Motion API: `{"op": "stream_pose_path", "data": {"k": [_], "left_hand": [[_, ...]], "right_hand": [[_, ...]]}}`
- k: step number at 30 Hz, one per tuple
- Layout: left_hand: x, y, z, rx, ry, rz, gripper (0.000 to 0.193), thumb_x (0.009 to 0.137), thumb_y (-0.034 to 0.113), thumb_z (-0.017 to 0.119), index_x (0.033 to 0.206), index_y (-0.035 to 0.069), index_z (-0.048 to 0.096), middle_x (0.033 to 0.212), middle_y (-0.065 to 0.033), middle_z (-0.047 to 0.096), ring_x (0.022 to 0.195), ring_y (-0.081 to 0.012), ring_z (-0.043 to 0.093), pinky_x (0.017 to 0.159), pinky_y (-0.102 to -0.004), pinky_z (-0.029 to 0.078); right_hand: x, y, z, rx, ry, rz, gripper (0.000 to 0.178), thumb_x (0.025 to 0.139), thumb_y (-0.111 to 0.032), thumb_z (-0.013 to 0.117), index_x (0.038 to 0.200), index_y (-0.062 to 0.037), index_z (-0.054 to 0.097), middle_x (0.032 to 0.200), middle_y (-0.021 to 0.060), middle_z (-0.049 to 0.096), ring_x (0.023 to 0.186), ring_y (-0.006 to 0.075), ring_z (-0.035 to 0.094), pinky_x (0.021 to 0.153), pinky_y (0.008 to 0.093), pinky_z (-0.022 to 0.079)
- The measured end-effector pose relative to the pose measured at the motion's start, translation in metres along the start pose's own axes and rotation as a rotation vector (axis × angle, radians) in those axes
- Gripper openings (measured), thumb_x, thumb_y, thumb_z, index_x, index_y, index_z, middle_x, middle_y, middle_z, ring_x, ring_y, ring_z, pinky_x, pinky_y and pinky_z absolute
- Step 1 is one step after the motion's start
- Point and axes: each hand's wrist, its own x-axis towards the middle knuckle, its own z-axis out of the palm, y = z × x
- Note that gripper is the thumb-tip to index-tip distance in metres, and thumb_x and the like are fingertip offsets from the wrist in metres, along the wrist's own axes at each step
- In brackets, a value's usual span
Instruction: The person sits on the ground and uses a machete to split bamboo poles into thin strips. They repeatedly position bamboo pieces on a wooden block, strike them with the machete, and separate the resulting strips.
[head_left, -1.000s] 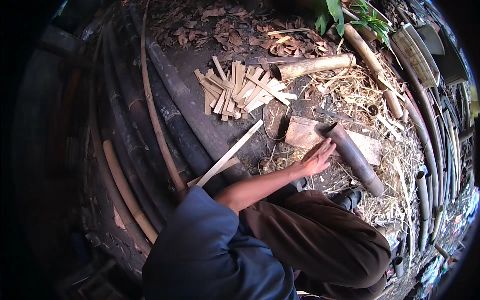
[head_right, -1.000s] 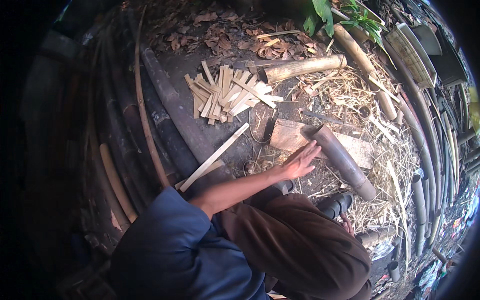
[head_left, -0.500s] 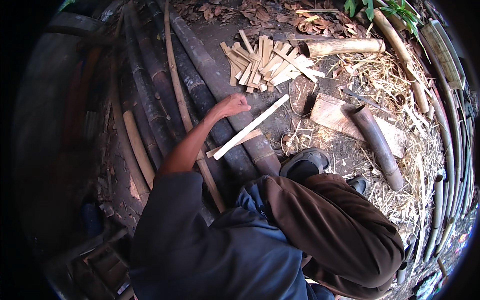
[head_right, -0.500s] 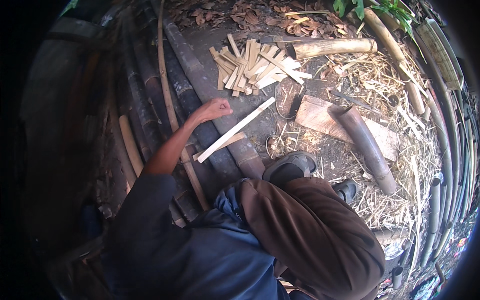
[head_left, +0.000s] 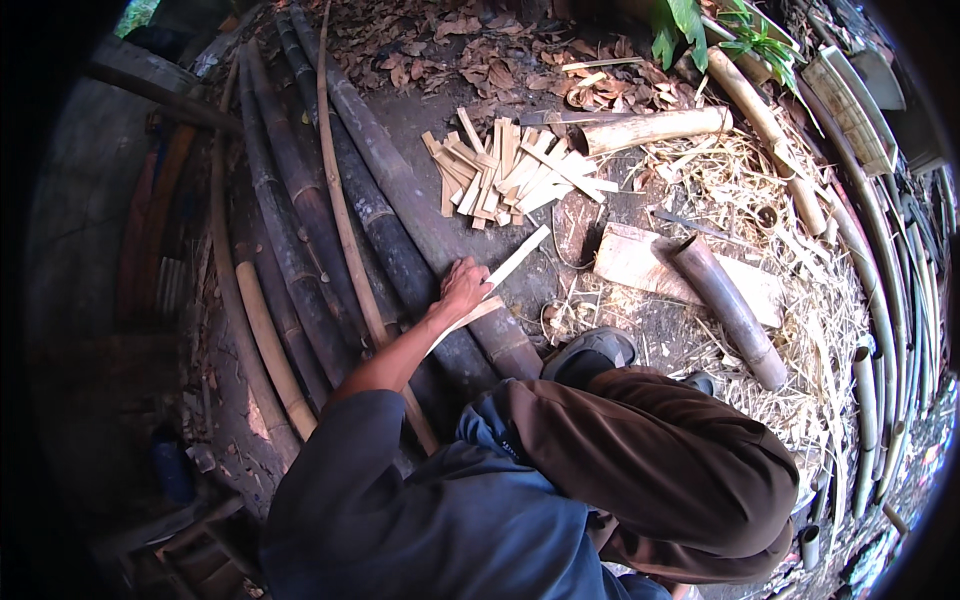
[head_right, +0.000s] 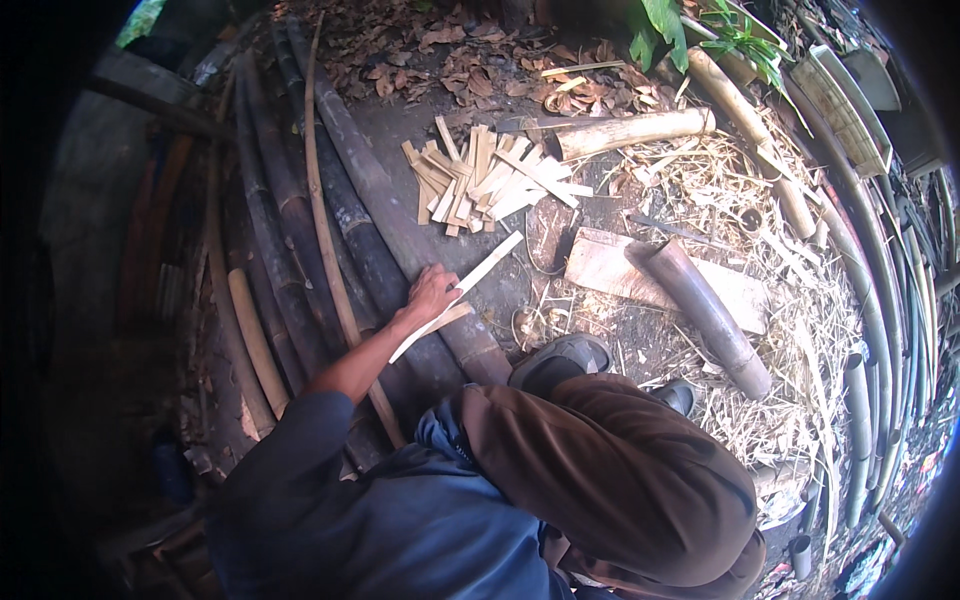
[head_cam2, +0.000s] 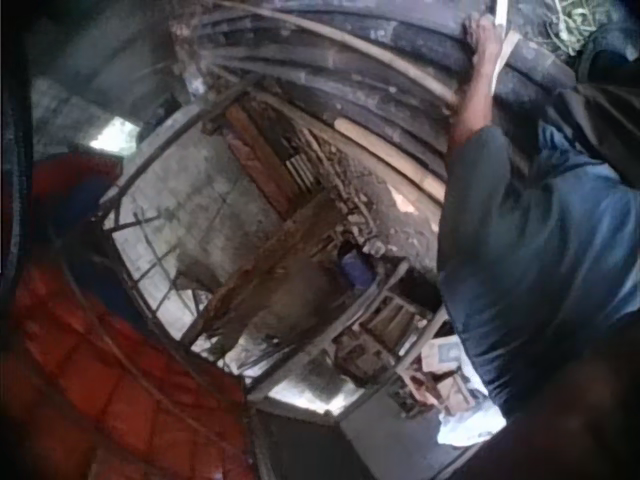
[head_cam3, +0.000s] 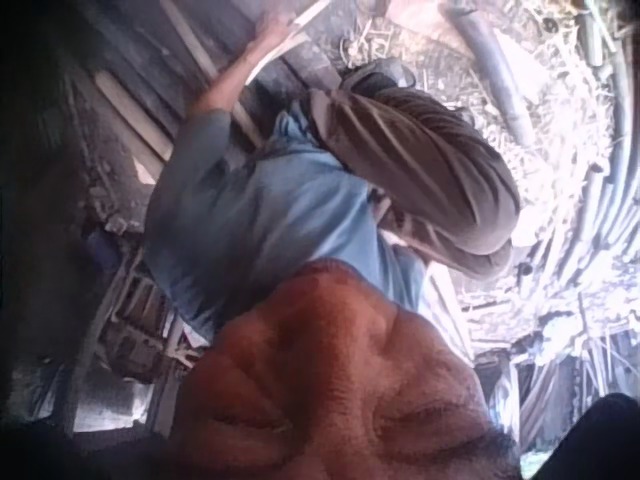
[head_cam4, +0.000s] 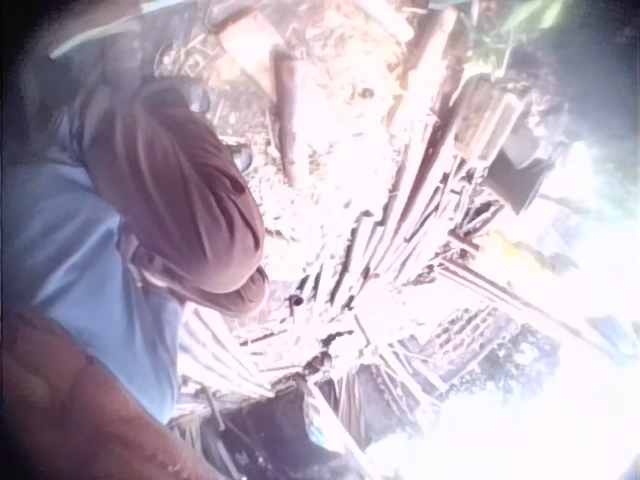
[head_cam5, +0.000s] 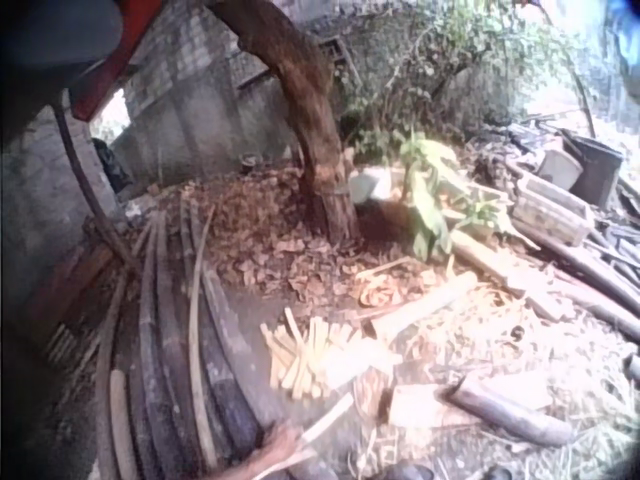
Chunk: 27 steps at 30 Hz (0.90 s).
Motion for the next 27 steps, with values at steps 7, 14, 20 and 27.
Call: {"op": "stream_pose_path", "data": {"k": [7,14,20,27], "left_hand": [[0.008,-0.015,-0.012,-0.398,0.056,-0.036,0.013,0.083,0.014,0.062,0.084,0.001,0.061,0.08,-0.0144,0.066,0.069,-0.0263,0.065,0.064,-0.0372,0.051],[0.037,0.076,-0.046,-1.184,-0.128,-0.044,0.021,0.099,0.013,0.048,0.118,0.006,0.044,0.082,-0.0084,0.062,0.066,-0.0152,0.061,0.058,-0.0268,0.051],[0.1,0.298,-0.076,-1.345,-0.17,0.534,0.032,0.098,0.012,0.053,0.13,0.009,0.046,0.121,-0.0137,0.06,0.106,-0.0197,0.059,0.089,-0.0329,0.05],[0.026,0.541,-0.013,-1.303,-0.798,0.87,0.036,0.094,0.009,0.061,0.125,0.006,0.043,0.119,-0.0159,0.059,0.11,-0.0265,0.06,0.093,-0.0389,0.054]], "right_hand": [[0.008,-0.008,-0.002,0.063,0.047,-0.038,0.037,0.099,-0.034,0.052,0.129,-0.0119,0.056,0.098,0.0031,0.065,0.081,0.0099,0.061,0.068,0.0252,0.051],[-0.115,0.07,-0.114,0.523,0.602,-0.132,0.036,0.1,-0.033,0.052,0.128,-0.0121,0.056,0.099,0.0027,0.065,0.082,0.0093,0.061,0.068,0.0245,0.05],[-0.237,0.106,-0.212,0.214,1.63,-0.395,0.029,0.096,-0.029,0.058,0.111,-0.0043,0.064,0.092,0.0081,0.067,0.076,0.0152,0.059,0.064,0.0299,0.048],[-0.294,0.018,-0.191,-0.217,1.644,-0.486,0.026,0.093,-0.018,0.052,0.115,-0.0063,0.059,0.085,0.0159,0.062,0.082,0.0345,0.062,0.069,0.0421,0.049]]}}
